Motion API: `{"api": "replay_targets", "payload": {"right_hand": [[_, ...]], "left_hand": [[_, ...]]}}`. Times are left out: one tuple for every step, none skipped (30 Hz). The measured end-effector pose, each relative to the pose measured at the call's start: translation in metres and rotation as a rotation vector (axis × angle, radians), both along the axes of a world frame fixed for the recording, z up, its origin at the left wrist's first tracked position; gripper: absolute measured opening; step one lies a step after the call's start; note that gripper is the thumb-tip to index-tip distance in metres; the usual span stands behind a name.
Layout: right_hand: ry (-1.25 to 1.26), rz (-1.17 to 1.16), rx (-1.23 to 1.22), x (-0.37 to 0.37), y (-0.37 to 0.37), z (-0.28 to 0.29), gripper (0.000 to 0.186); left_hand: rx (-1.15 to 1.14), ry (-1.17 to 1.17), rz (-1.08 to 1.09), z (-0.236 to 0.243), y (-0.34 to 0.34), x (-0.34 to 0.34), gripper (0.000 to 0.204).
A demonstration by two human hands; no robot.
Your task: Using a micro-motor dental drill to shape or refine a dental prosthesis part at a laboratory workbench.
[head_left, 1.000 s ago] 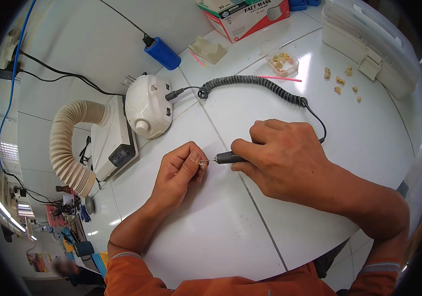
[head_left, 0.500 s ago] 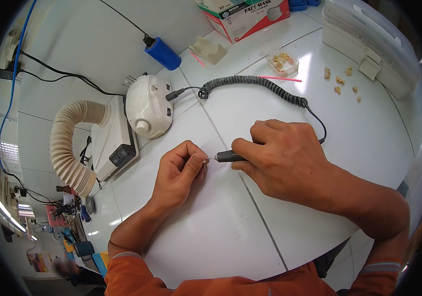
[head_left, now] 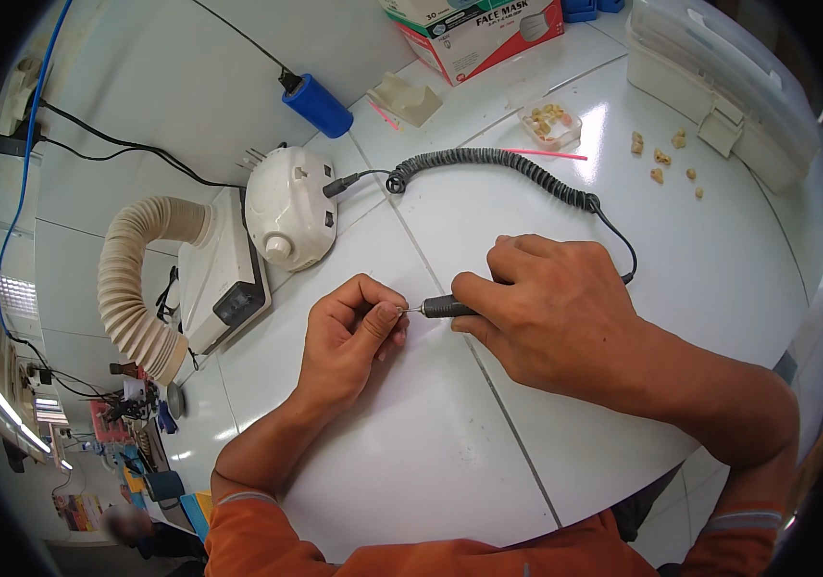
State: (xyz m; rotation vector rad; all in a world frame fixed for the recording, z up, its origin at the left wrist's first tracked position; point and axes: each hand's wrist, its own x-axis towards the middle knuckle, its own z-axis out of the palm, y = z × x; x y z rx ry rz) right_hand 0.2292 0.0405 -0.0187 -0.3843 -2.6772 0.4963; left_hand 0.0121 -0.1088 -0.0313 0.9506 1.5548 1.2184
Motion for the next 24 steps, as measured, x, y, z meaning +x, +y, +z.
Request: {"api": "replay_targets", "payload": {"right_hand": [[0.003, 0.005, 0.001, 0.0000, 0.0001, 0.0000, 0.024], [0.003, 0.006, 0.000, -0.0002, -0.0003, -0.0003, 0.024], [0.010, -0.002, 0.005, -0.0004, -0.0010, -0.0009, 0.024], [0.017, -0.010, 0.011, -0.0007, -0.0014, -0.0012, 0.024], [0.016, -0.012, 0.011, -0.0008, -0.0011, -0.0008, 0.024], [0.003, -0.007, 0.001, -0.0009, -0.0006, 0.0001, 0.023], [-0.009, -0.002, -0.009, -0.0009, -0.0002, 0.0007, 0.023], [-0.009, -0.001, -0.009, -0.0005, 0.0000, 0.0009, 0.023], [-0.009, -0.008, -0.006, 0.0002, 0.0004, 0.0009, 0.023], [-0.009, -0.014, -0.003, 0.0005, 0.0005, 0.0009, 0.023], [-0.009, -0.014, -0.004, 0.0001, 0.0001, -0.0001, 0.023], [0.008, -0.006, 0.006, -0.0005, -0.0007, -0.0016, 0.023], [0.024, 0.002, 0.016, -0.0010, -0.0012, -0.0025, 0.022], [0.024, 0.002, 0.016, -0.0007, -0.0014, -0.0019, 0.022], [0.017, -0.004, 0.014, -0.0003, -0.0015, -0.0010, 0.022], [0.011, -0.009, 0.012, -0.0001, -0.0016, -0.0004, 0.022], [0.011, -0.010, 0.013, -0.0004, -0.0016, -0.0003, 0.022], [0.016, -0.006, 0.010, -0.0007, -0.0016, -0.0002, 0.022], [0.021, -0.003, 0.008, -0.0008, -0.0016, -0.0001, 0.022], [0.021, -0.003, 0.008, -0.0008, -0.0015, -0.0004, 0.022], [0.023, -0.002, 0.009, -0.0005, -0.0013, -0.0008, 0.022], [0.025, -0.001, 0.010, -0.0004, -0.0012, -0.0011, 0.021], [0.025, -0.001, 0.010, -0.0004, -0.0013, -0.0003, 0.021], [0.014, 0.006, 0.008, -0.0006, -0.0014, 0.0009, 0.021]], "left_hand": [[0.000, 0.000, -0.001, -0.0010, 0.0003, -0.0005, 0.021], [0.018, -0.004, -0.007, -0.0019, 0.0002, -0.0012, 0.021], [0.037, -0.008, -0.014, -0.0023, 0.0001, -0.0016, 0.021], [0.036, -0.008, -0.013, -0.0020, -0.0004, -0.0007, 0.021], [0.034, -0.011, 0.006, -0.0018, -0.0002, 0.0009, 0.022], [0.031, -0.014, 0.025, -0.0019, 0.0002, 0.0018, 0.022], [0.031, -0.015, 0.024, -0.0033, 0.0011, 0.0010, 0.022], [0.048, -0.026, 0.017, -0.0048, 0.0016, -0.0002, 0.022], [0.064, -0.037, 0.011, -0.0054, 0.0018, -0.0010, 0.022], [0.064, -0.037, 0.012, -0.0048, 0.0014, -0.0013, 0.022], [0.060, -0.047, 0.001, -0.0042, 0.0012, -0.0021, 0.022], [0.055, -0.058, -0.009, -0.0035, 0.0010, -0.0026, 0.022], [0.055, -0.058, -0.009, -0.0031, 0.0008, -0.0028, 0.022], [0.040, -0.053, -0.012, -0.0024, 0.0004, -0.0024, 0.022], [0.025, -0.049, -0.015, -0.0017, 0.0001, -0.0022, 0.023], [0.025, -0.050, -0.015, -0.0006, -0.0002, -0.0025, 0.023], [0.000, -0.050, -0.016, 0.0004, -0.0003, -0.0033, 0.023], [-0.024, -0.049, -0.018, 0.0009, -0.0002, -0.0037, 0.024], [-0.024, -0.050, -0.019, -0.0009, 0.0009, -0.0023, 0.024], [0.020, -0.047, -0.005, -0.0040, 0.0021, 0.0002, 0.025], [0.064, -0.043, 0.008, -0.0058, 0.0027, 0.0015, 0.026], [0.064, -0.043, 0.008, -0.0049, 0.0023, 0.0014, 0.026], [0.060, -0.035, -0.012, -0.0031, 0.0020, 0.0015, 0.027], [0.055, -0.027, -0.032, -0.0019, 0.0019, 0.0016, 0.028]]}}
